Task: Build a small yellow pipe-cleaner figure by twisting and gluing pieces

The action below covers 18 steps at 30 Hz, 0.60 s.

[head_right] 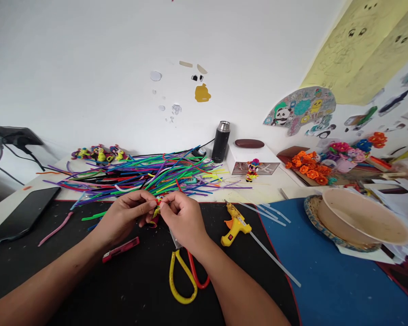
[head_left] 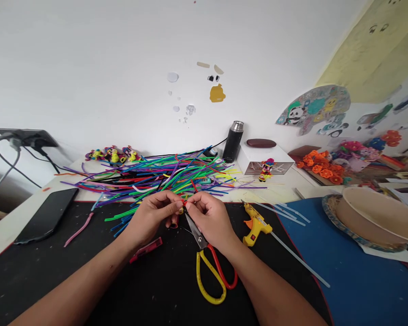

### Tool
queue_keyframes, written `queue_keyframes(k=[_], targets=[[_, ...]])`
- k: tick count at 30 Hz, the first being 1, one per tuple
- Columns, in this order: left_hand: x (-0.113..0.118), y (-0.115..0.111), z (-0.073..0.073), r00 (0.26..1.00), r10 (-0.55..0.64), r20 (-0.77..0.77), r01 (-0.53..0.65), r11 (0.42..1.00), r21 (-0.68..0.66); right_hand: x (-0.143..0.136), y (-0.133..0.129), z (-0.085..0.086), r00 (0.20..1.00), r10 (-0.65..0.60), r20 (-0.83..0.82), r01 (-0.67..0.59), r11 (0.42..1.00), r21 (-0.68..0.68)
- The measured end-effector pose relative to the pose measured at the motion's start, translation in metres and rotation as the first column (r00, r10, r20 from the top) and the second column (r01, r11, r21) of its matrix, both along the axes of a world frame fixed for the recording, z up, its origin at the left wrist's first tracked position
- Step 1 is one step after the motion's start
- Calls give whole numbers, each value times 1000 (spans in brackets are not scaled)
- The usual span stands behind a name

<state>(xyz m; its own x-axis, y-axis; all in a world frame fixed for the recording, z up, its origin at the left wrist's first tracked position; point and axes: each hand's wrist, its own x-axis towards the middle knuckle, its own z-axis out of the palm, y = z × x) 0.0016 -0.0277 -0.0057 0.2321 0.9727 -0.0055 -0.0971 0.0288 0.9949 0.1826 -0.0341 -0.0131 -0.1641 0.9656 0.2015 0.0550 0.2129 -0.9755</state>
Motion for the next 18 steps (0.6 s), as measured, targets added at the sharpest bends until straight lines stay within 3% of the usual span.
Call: queue_keyframes(k=[7, 13, 18], targets=[[-11, 0, 10, 983, -6, -186, 34, 989, 147, 1, 1, -1, 995, 39, 93, -39, 999, -3], [-4, 1, 2, 1000, 20, -13, -20, 1000, 6, -2, 2, -4, 994, 67, -86, -75, 993, -92], [3, 0, 3, 998, 35, 60, -33, 998, -45, -3, 0, -2, 987, 77, -141, -93, 990, -105]])
